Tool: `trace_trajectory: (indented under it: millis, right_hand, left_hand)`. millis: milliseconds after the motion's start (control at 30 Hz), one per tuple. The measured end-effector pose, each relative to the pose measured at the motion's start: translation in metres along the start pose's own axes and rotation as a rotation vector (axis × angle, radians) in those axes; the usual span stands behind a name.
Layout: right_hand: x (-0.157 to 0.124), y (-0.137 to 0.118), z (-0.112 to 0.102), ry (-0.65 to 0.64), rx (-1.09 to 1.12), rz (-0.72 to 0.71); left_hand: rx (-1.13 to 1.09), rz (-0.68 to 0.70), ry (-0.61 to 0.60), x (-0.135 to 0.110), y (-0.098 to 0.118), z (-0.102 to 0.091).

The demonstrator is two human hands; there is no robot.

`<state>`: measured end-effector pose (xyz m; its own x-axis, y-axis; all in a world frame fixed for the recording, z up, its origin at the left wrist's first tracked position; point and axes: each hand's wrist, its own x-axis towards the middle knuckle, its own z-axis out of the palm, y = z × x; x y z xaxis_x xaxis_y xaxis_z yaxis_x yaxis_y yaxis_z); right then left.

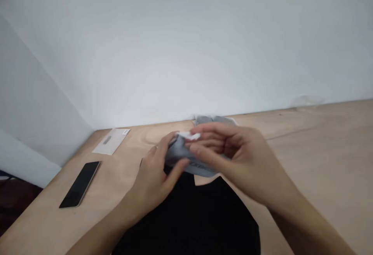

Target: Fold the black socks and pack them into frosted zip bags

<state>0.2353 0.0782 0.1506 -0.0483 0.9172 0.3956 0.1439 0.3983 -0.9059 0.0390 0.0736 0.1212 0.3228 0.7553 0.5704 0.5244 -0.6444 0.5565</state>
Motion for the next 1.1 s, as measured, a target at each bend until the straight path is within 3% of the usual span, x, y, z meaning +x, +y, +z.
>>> trace_trajectory:
  millis: [100, 200, 300, 367, 500, 667, 867, 1100]
  right_hand:
    - [-0.014, -0.006, 0.010, -0.056, -0.213, -0.240]
    - [-0.015, -0.006, 0.012, 0.043, -0.501, -0.563]
    - [-0.012, -0.005, 0.009, 0.149, -0.610, -0.687]
    - [-0.009, -0.005, 0.007, 0.145, -0.586, -0.645]
    - [-0.006, -0.007, 0.004, -0.004, -0.482, -0.460]
    - [-0.002, -0.001, 0.007, -0.023, -0.462, -0.338]
    - [0.003, 0.012, 0.005, -0.140, -0.418, -0.222]
    - [0.006, 0.020, -0.009, -0.283, -0.433, -0.195]
  left_hand:
    - [-0.055, -0.031, 0.019, 0.000, -0.001, -0.009]
    - [-0.144, -0.038, -0.011, 0.000, -0.002, -0.017]
    - [-0.229, -0.068, -0.092, 0.001, 0.000, -0.020]
    - [-0.306, -0.087, -0.146, 0.002, 0.001, -0.019]
    - [-0.417, -0.164, -0.146, 0.004, 0.001, -0.013]
    - [-0.525, -0.310, -0.032, 0.006, -0.005, -0.011]
    - [-0.502, -0.317, 0.065, 0.011, -0.013, -0.020]
    - [-0.455, -0.312, 0.286, 0.026, -0.050, -0.042]
